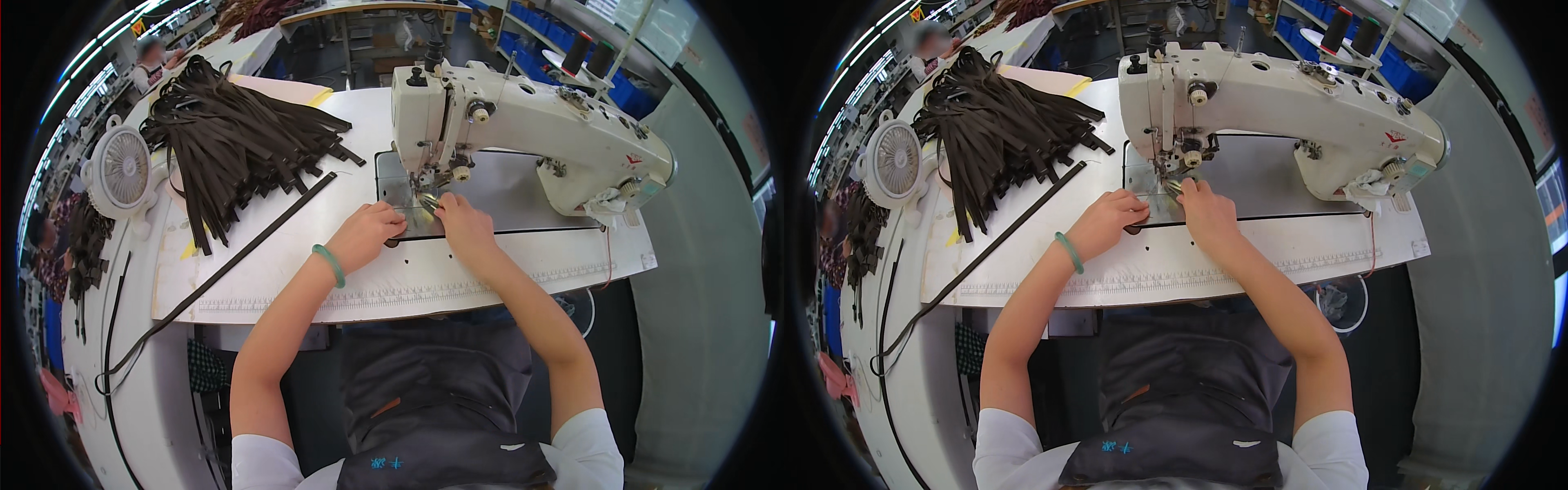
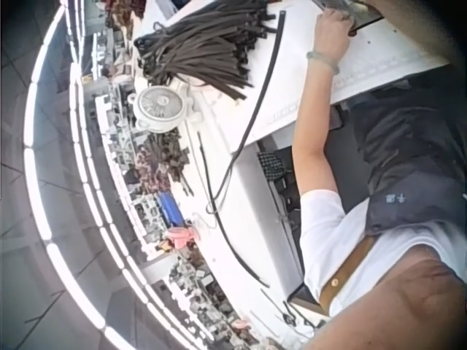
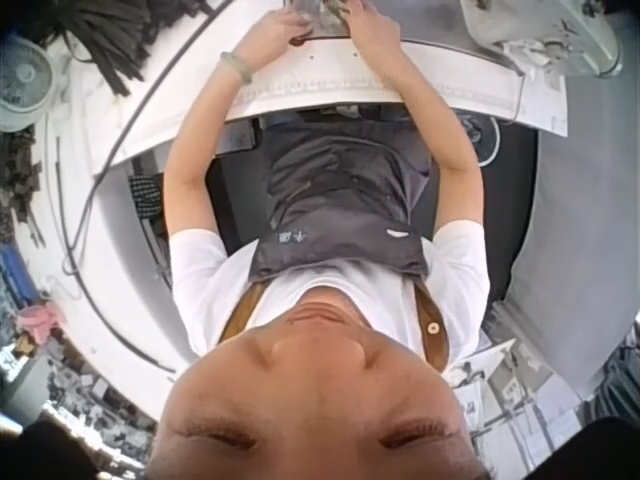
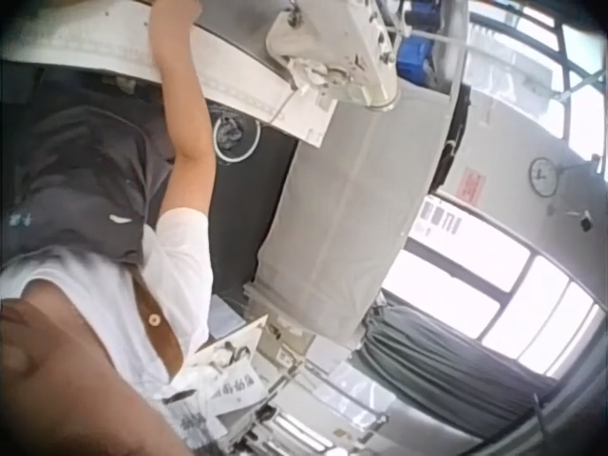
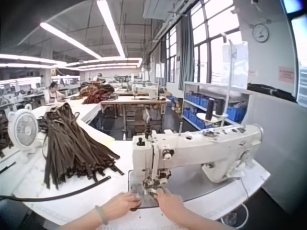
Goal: Sewing and assembling leather straps at an industrial sewing machine.
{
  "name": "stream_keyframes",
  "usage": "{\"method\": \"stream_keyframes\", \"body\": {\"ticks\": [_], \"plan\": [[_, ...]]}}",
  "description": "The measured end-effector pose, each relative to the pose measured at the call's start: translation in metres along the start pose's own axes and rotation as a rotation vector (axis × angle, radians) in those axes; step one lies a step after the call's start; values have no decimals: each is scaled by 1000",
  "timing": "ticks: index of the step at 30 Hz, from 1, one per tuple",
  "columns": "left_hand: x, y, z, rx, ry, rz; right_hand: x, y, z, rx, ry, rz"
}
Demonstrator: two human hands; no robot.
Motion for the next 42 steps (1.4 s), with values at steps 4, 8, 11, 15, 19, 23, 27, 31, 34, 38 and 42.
{"method": "stream_keyframes", "body": {"ticks": [4, 8, 11, 15, 19, 23, 27, 31, 34, 38, 42], "plan": [[-7, 0, 0, -18, -76, -4, 11, 6, -7, -51, 39, 2], [-8, -2, -1, 13, -166, -27, 13, 12, -9, -98, 36, 54], [-9, -4, -1, 44, -168, -13, 16, 11, -8, -47, 57, 98], [-10, -2, 0, 43, -218, -28, 13, 20, -16, 46, 134, 228], [-11, -1, 2, 17, -238, 15, -1, 31, -16, 42, 131, 253], [-9, 8, 8, -65, -253, 204, -10, 38, -16, -17, 130, 220], [8, 12, 13, -192, -372, 48, -9, 44, -25, -50, 77, 265], [12, 18, -6, -188, -71, 17, -14, 56, -20, -85, 42, 265], [0, 27, -9, 22, -116, 65, -39, 52, 0, -61, 82, 201], [-66, 29, 33, 342, -145, 439, -72, 42, 12, 69, 20, 105], [-145, 45, 81, 348, -52, 1048, -85, 37, 10, 278, -150, 35]]}}
Point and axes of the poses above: each hand's wrist, its own x-axis towards the middle knuckle, its own z-axis out of the back of the hand, y = z × x, the point moved 2 cm from there along x, towards the middle knuckle, and after that the axes turned 3 degrees about x, right-handed, at the moved point
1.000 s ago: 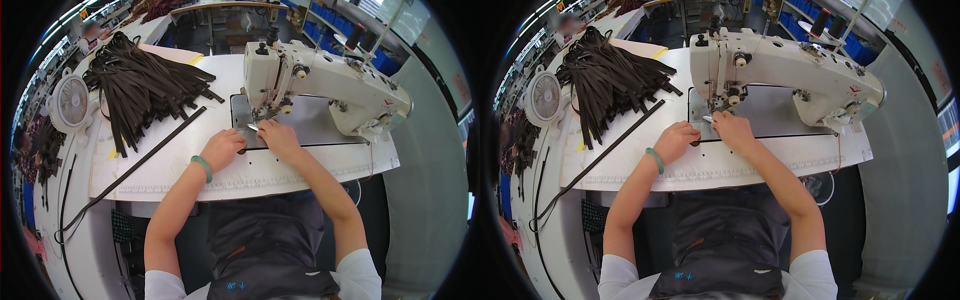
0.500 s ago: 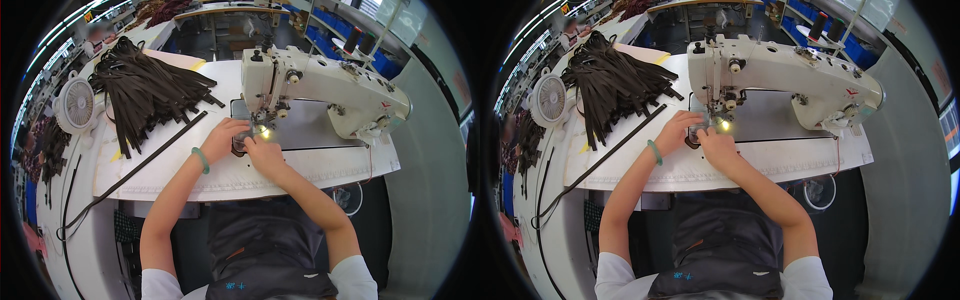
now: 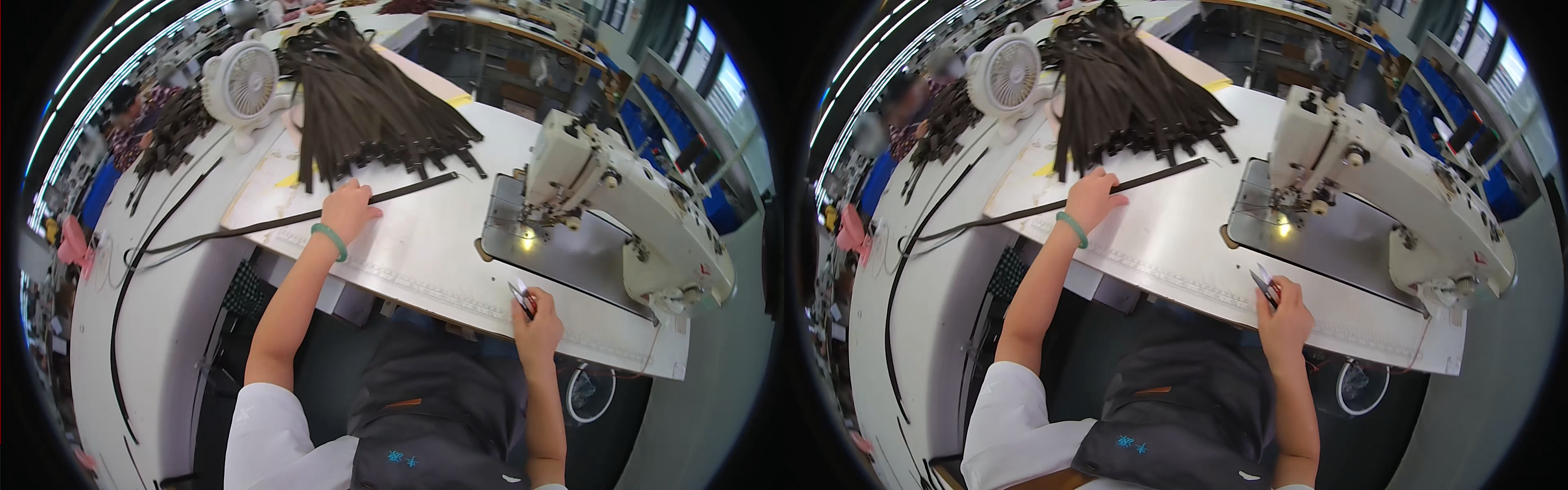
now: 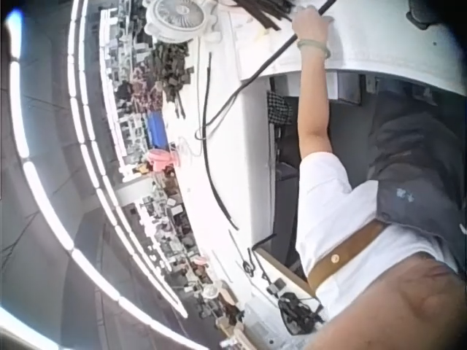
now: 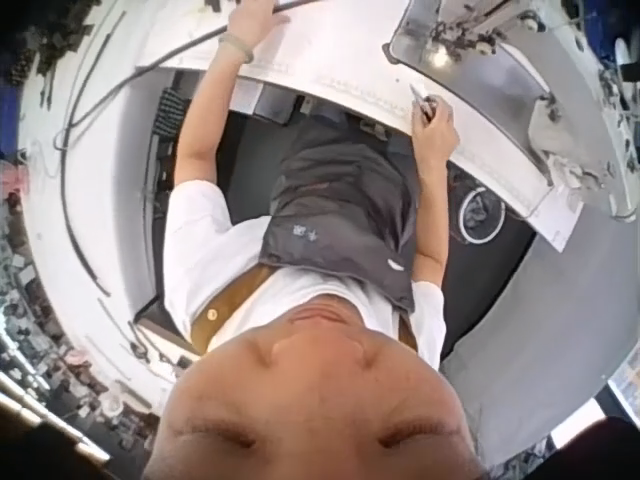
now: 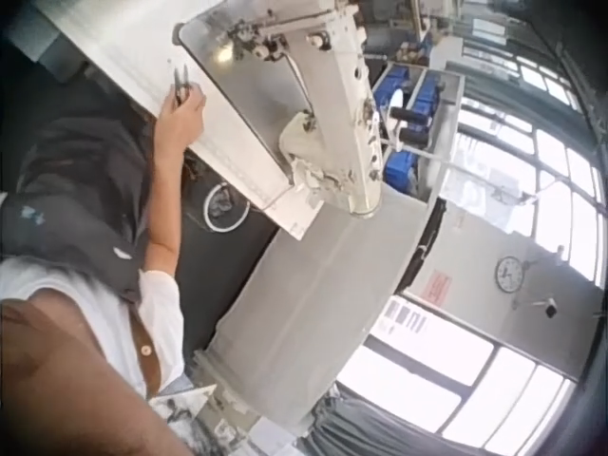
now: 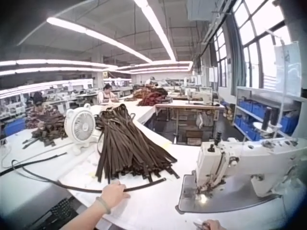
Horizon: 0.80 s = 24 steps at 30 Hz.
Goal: Sewing and assembling leather straps at an industrial sewing machine.
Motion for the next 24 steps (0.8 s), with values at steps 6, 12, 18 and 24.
{"method": "stream_keyframes", "body": {"ticks": [6, 12, 18, 24], "plan": [[-20, -30, -23, 145, -98, -456, -23, -26, 6, 238, -199, -97], [-20, -3, -15, 106, -194, -277, -22, -24, 8, 344, -151, 60], [-110, -107, 56, -1039, 261, -162, -33, 3, 0, 834, 60, -164], [-89, -138, 18, -1621, 405, -39, -88, 41, -30, 1451, 531, -369]]}}
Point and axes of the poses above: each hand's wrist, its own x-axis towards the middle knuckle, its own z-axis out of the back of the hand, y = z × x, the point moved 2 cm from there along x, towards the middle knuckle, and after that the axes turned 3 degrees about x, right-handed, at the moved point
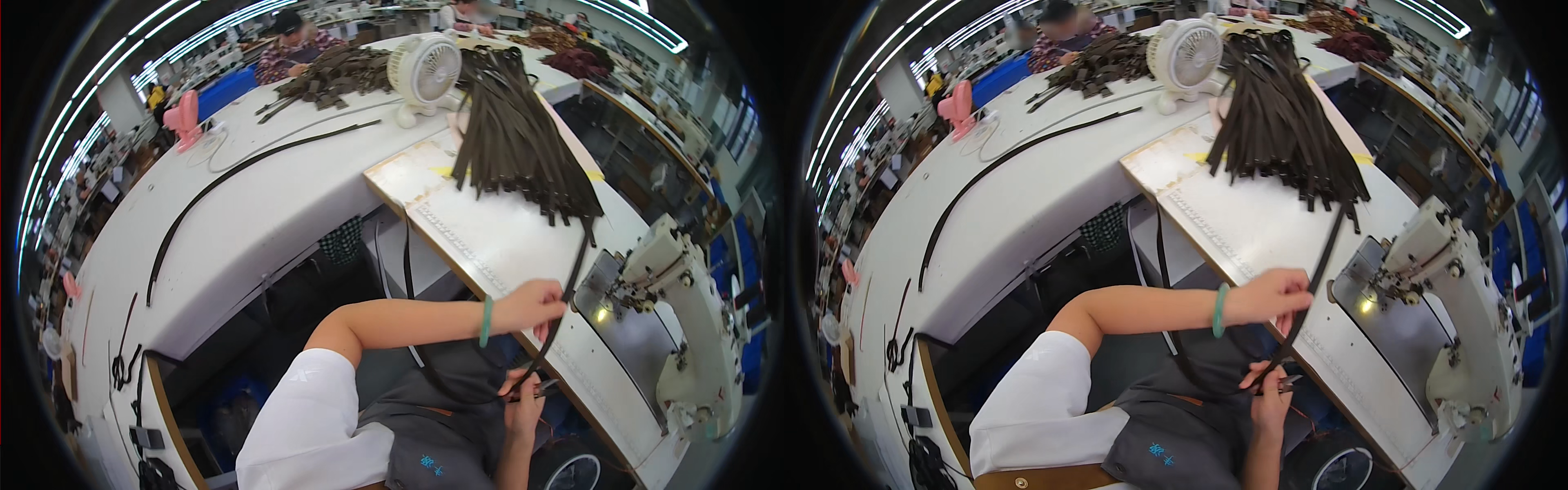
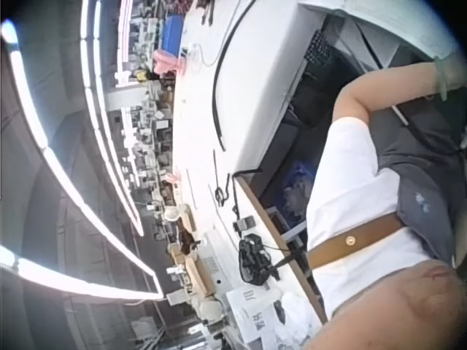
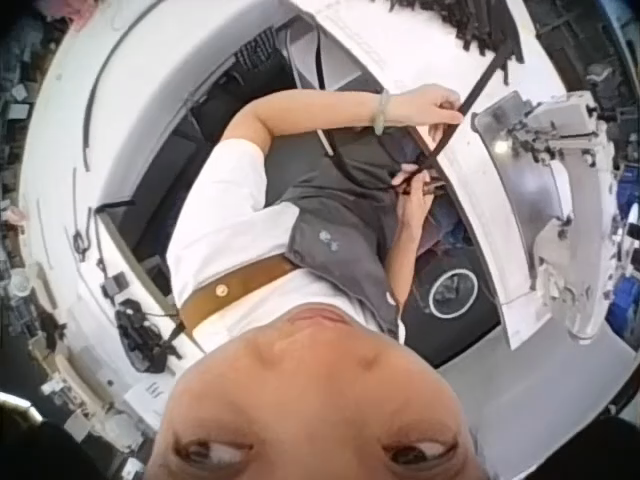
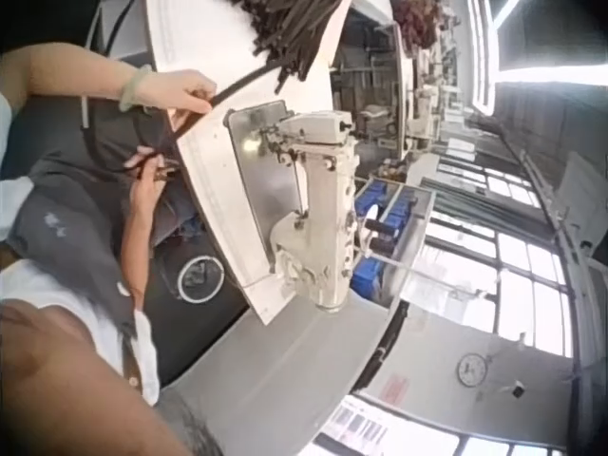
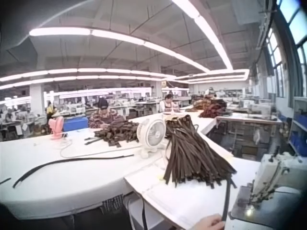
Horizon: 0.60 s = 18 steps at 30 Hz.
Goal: Sewing and assembling leather straps at an industrial sewing machine.
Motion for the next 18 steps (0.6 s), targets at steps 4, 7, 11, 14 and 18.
{"method": "stream_keyframes", "body": {"ticks": [4, 7, 11, 14, 18], "plan": [[41, 8, 52, -68, -209, 34, -38, -34, -4, 84, 84, -228], [57, 14, 58, -116, -200, 126, -42, -25, -14, 8, 169, -270], [101, 14, 41, -167, 16, 10, -32, 0, -8, -54, 15, -198], [122, 26, 26, 748, 318, -385, -16, 14, -5, 188, -258, -271], [131, 45, 5, 1153, 474, -757, 2, 19, 3, 294, -334, -212]]}}
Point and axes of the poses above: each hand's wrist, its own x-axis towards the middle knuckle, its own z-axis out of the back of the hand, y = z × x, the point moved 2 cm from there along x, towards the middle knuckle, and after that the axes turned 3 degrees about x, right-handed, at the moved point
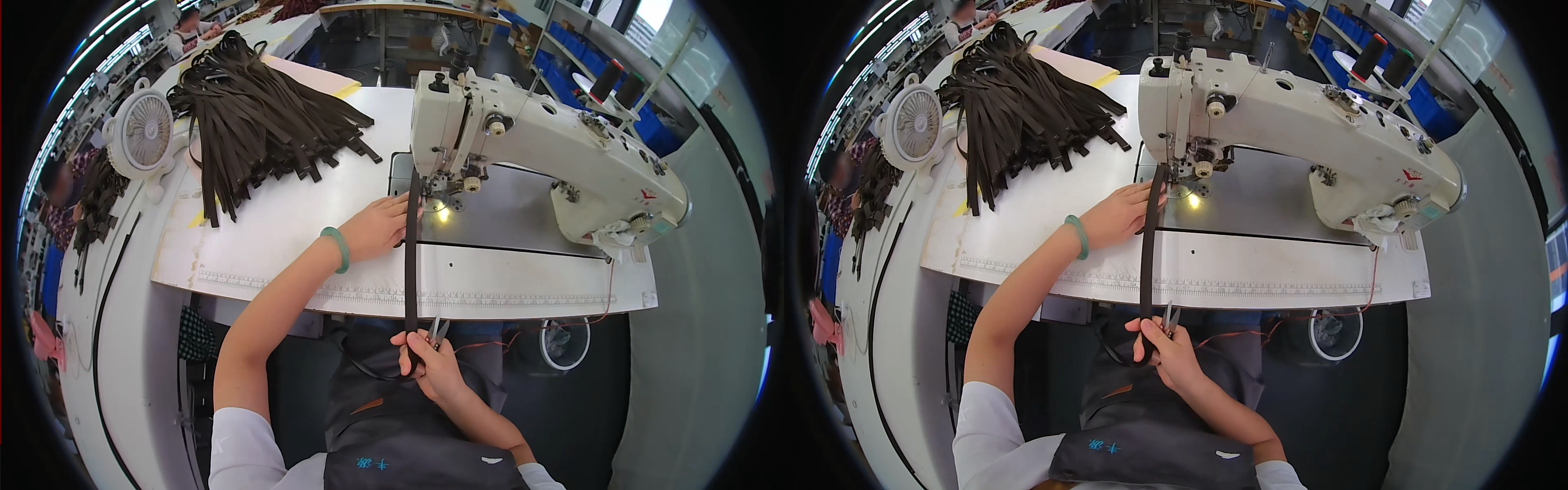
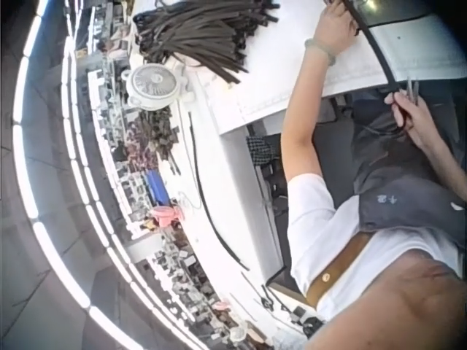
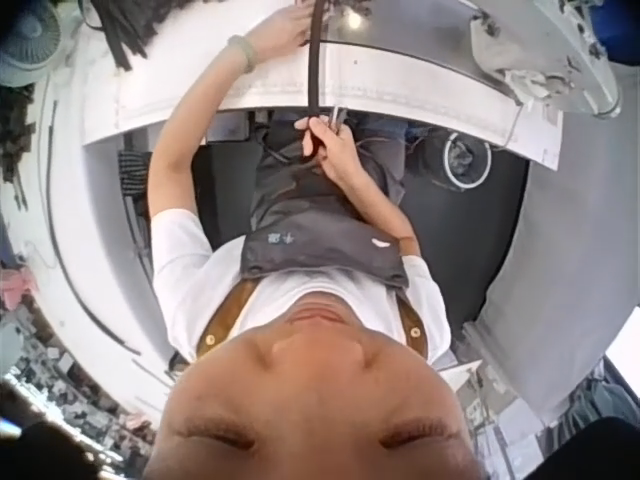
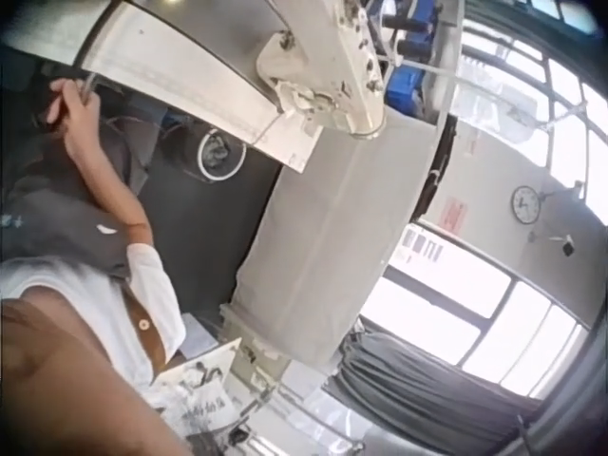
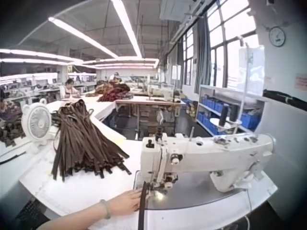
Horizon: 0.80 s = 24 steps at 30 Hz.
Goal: Sewing and assembling leather straps at an industrial sewing machine.
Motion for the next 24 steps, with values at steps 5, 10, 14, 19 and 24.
{"method": "stream_keyframes", "body": {"ticks": [5, 10, 14, 19, 24], "plan": [[-12, 10, 6, 237, -16, 121, -4, -6, 5, 43, -66, -73], [-4, 8, 12, 247, -2, 204, -7, -13, 9, 70, -160, -69], [12, 0, 8, 374, 17, 297, 5, -9, 12, 90, -100, -7], [18, 4, 6, 374, -30, 347, 5, -34, 43, -91, 58, 5], [21, 9, 2, 396, -78, 350, -13, -48, 43, -448, 119, 82]]}}
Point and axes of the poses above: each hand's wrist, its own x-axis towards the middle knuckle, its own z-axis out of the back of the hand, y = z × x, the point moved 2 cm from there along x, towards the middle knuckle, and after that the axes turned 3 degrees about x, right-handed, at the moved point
